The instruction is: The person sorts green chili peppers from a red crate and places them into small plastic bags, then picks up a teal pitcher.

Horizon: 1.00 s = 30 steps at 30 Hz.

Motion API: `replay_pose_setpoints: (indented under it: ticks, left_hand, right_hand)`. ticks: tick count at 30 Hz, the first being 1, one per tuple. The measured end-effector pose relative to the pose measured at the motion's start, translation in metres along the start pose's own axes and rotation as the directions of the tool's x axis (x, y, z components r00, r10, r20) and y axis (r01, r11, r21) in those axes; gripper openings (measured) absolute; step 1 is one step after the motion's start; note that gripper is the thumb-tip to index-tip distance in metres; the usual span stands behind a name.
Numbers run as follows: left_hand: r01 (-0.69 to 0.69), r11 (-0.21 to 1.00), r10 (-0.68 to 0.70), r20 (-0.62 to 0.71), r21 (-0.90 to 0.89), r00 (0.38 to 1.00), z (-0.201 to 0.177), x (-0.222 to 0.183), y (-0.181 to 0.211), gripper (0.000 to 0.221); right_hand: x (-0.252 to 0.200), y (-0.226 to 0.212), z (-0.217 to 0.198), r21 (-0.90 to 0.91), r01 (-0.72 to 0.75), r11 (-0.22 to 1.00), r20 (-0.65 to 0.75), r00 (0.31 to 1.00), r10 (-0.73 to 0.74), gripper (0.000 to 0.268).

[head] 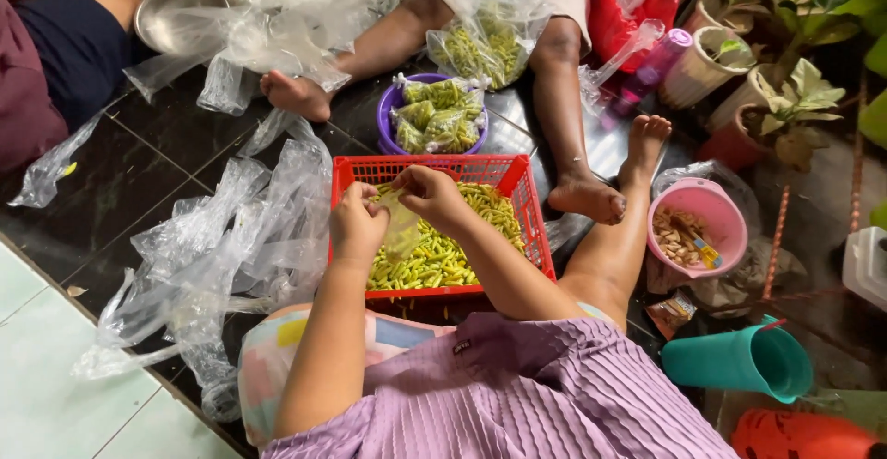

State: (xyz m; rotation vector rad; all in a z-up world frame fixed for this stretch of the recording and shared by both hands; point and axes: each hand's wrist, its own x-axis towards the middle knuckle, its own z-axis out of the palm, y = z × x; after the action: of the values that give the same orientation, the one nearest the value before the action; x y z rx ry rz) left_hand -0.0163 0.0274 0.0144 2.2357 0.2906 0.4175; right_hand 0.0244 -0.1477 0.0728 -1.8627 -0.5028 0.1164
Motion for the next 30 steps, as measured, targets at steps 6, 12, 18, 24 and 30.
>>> replay_pose_setpoints:
  ticks: [6, 12, 18, 24, 30]
  left_hand:
    - [0.090, 0.996, -0.090, 0.013, 0.014, 0.996, 0.017, 0.003, 0.006, 0.013]
    - [0.145, 0.965, -0.119, 0.126, -0.218, 0.985, 0.008, -0.010, 0.054, 0.010]
    - [0.130, 0.984, -0.100, 0.221, -0.123, 0.970, 0.008, -0.007, 0.051, 0.020]
    - [0.165, 0.972, -0.147, 0.114, -0.165, 0.982, -0.002, -0.016, 0.056, 0.004]
    - [0.265, 0.769, -0.229, 0.136, -0.581, 0.964, 0.006, -0.031, 0.082, 0.004]
  right_hand:
    - [-0.009, 0.027, -0.005, -0.566, 0.097, 0.819, -0.091, 0.980, -0.178, 0.021]
    - [-0.027, 0.031, -0.021, -0.716, 0.083, 0.694, -0.189, 0.933, -0.306, 0.015]
    - [-0.025, 0.032, -0.039, -0.751, 0.009, 0.660, -0.261, 0.914, -0.310, 0.009]
    - [-0.017, 0.013, -0.063, -0.319, 0.035, 0.947, -0.275, 0.953, -0.128, 0.014]
    - [-0.035, -0.015, -0.064, -0.516, -0.062, 0.855, -0.025, 0.998, 0.057, 0.053]
